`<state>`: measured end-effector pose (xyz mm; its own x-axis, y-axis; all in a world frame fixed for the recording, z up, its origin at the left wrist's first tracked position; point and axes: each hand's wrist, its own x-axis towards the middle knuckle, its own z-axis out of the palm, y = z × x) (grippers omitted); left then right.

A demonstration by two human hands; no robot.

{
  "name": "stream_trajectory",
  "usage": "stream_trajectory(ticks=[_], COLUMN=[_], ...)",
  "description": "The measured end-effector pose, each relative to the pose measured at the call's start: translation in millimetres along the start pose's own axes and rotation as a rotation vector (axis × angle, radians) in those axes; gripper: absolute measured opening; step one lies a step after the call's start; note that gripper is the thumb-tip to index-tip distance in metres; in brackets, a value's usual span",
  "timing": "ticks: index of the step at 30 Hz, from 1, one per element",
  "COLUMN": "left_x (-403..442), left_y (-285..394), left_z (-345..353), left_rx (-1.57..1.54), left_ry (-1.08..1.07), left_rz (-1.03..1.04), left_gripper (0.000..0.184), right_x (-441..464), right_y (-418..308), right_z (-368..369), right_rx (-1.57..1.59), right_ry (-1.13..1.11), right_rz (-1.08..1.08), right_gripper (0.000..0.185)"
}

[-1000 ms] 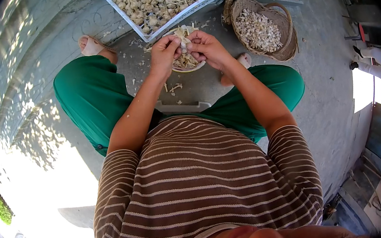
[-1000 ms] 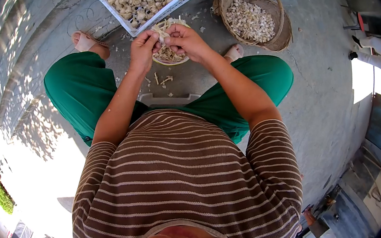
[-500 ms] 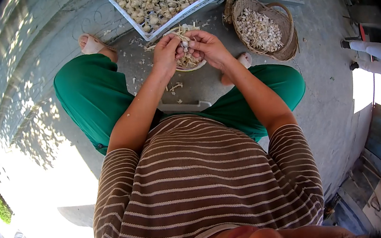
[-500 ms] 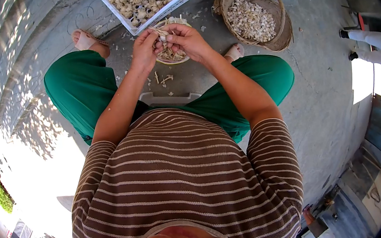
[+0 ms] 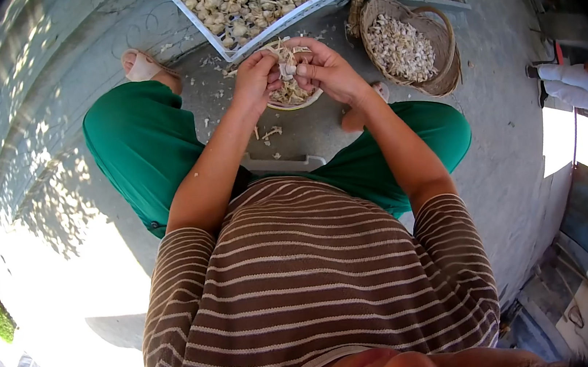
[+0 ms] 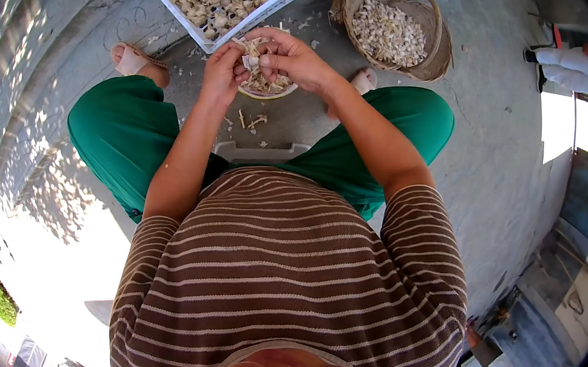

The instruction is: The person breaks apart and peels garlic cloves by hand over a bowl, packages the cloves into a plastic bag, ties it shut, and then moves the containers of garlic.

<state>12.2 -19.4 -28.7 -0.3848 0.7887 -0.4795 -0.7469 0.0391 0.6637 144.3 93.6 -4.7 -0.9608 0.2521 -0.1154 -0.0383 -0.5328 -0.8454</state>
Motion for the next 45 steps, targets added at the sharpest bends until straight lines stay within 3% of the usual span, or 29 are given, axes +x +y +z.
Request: stream_trajectory(ticks=[4, 6, 16, 24, 29, 37, 42, 44, 45], left_x=[1, -2, -7, -5, -2, -6, -7, -9, -9], left_y=[-3, -3, -11, -15, -11, -10, -15, -17, -19], left_z=[-3, -2, 6, 1, -2, 3, 6, 8, 8], left_rx=[0.008, 0.026, 0.244, 0.112, -0.203, -0.083, 0.095, 0.398, 0.398], left_ry=[0.021, 0.051, -0.150, -0.163, -0.209, -0.251, -0.167, -0.076, -0.075], left_rz=[-0.048, -0.058, 0.140, 0.131, 0.074, 0.037, 0.110, 0.235, 0.233], left_gripper=[0.011, 0.014, 0.008, 0.005, 0.008, 0.011, 0.009, 0.010, 0.010], right_x=[2, 3, 5, 3, 2, 0, 1, 2, 3], right_y=[4, 7, 19, 21, 7, -2, 2, 6, 8], right_z=[-6, -8, -18, -17, -7, -13, 2, 2, 1], right_rx=[0.058, 0.009, -0.223, 0.016, 0.093, 0.339, -0.154, -0.207, -0.260], right_ry=[0.014, 0.153, 0.247, 0.225, 0.273, 0.266, 0.284, 0.296, 0.307], right_rz=[-0.012, 0.010, -0.017, -0.012, -0.012, 0.023, 0.004, 0.006, 0.008], right_gripper=[0.035, 0.029, 0.017, 0.019, 0.014, 0.011, 0.011, 0.009, 0.008])
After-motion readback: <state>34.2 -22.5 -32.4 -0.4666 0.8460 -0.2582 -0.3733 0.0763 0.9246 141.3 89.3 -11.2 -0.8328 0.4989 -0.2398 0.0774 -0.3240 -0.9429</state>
